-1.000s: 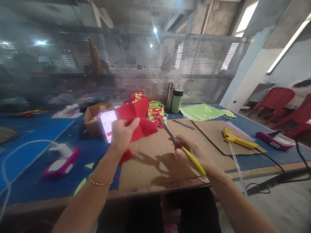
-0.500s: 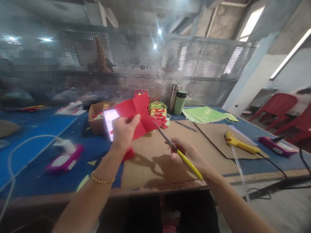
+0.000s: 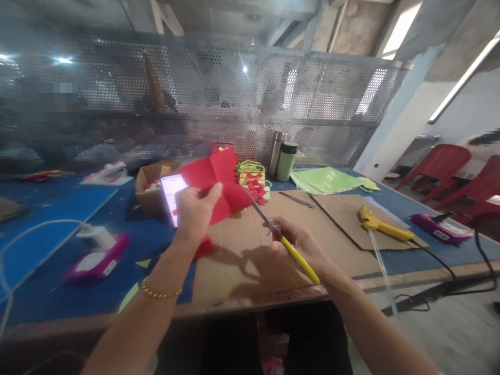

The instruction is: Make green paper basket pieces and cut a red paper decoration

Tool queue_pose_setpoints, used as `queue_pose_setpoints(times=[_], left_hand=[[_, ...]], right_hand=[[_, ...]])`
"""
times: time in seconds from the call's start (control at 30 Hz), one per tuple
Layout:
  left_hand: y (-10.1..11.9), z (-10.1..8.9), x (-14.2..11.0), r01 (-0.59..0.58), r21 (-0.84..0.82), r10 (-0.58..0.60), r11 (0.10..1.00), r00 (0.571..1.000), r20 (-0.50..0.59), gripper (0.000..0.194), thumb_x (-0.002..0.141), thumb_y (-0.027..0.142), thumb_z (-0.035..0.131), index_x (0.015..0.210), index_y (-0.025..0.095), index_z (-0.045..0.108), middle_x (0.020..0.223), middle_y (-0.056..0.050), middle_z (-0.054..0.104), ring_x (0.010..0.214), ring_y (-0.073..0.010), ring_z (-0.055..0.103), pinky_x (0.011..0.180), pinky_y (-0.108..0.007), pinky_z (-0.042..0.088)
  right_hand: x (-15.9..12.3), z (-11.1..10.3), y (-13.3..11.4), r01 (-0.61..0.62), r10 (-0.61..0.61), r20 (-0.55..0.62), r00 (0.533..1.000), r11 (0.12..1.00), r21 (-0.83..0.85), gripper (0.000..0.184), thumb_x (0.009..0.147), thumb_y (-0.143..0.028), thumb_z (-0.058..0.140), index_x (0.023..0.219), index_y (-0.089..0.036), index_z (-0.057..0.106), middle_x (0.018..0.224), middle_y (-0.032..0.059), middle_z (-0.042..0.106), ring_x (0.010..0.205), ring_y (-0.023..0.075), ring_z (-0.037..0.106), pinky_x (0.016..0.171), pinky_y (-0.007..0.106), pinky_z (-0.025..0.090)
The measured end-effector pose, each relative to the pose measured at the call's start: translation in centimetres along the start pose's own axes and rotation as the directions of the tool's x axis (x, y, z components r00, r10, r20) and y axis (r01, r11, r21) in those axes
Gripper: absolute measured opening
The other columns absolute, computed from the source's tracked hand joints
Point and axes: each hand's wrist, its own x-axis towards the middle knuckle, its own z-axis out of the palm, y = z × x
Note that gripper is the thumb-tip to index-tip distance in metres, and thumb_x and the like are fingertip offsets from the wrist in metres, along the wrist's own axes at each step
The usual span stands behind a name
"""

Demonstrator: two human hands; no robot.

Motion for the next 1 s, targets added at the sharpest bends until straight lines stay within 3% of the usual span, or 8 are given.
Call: queue_pose_setpoints(times=[1.0], left_hand=[[0.05,0.05,-0.16,0.012,-0.005,-0.012,1.0,1.0,0.014,0.039,0.071,0.042,0.078,0.048,0.018,0.057,0.046,0.005,0.046,0.044,-0.0082,0.04,0.042,-0.023,0.031]], right_hand=[[0.3,0.35,0.21,-0.037,0.04,-0.032,0.999,0.994,0.099,0.058,0.072,-0.076,0.071,0.086,-0.02,0.062,0.069,-0.0043,0.038,0.064,0.0126,0.033,0.054,0.025,0.029]])
